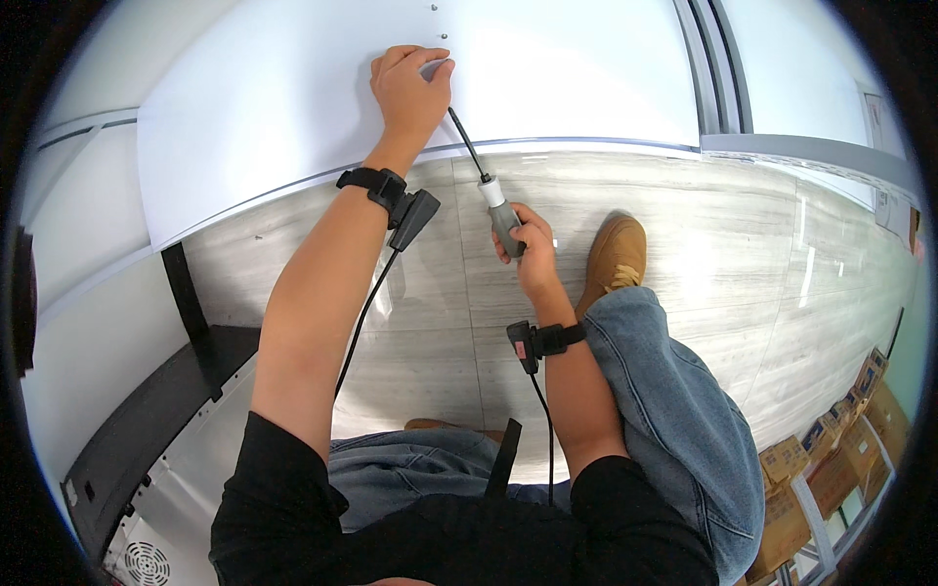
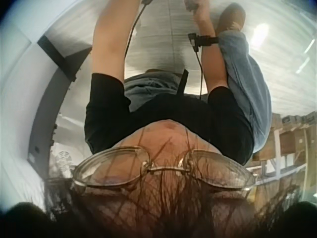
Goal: The person uses a screwdriver to fasten screws into the back panel of a computer tower, then wipes the surface with a blue cloth. The task occurs in a storage area with stacked cardboard boxes.
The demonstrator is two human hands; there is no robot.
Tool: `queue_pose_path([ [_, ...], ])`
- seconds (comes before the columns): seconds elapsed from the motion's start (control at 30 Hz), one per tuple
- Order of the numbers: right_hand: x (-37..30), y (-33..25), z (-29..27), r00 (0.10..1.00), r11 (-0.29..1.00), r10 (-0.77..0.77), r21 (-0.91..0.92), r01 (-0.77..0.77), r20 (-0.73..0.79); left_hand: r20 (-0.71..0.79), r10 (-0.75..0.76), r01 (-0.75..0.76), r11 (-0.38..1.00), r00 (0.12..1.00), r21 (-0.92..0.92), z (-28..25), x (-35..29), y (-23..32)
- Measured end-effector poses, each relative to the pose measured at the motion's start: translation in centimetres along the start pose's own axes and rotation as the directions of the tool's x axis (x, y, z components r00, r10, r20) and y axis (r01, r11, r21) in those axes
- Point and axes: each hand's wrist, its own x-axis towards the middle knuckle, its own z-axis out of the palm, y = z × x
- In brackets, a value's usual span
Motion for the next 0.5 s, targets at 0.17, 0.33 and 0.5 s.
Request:
queue_pose_path([
  [0.17,-0.2,0.4,0.8,0.999,1.0,-0.015,0.022,0.014,0.044,-0.014,-0.106,0.104,0.988,0.994,-0.113,-2.8,-0.7,-1.4],
  [0.33,-0.1,1.0,4.7,0.99,0.996,0.055,-0.072,-0.046,0.131,0.026,-0.486,0.452,0.789,0.873,-0.415,-11.0,-4.3,-3.8],
  [0.5,-1.9,5.2,11.0,0.928,0.93,0.271,-0.319,-0.184,0.256,0.246,-0.842,0.72,0.219,0.481,-0.658,-19.4,-13.2,-6.9],
])
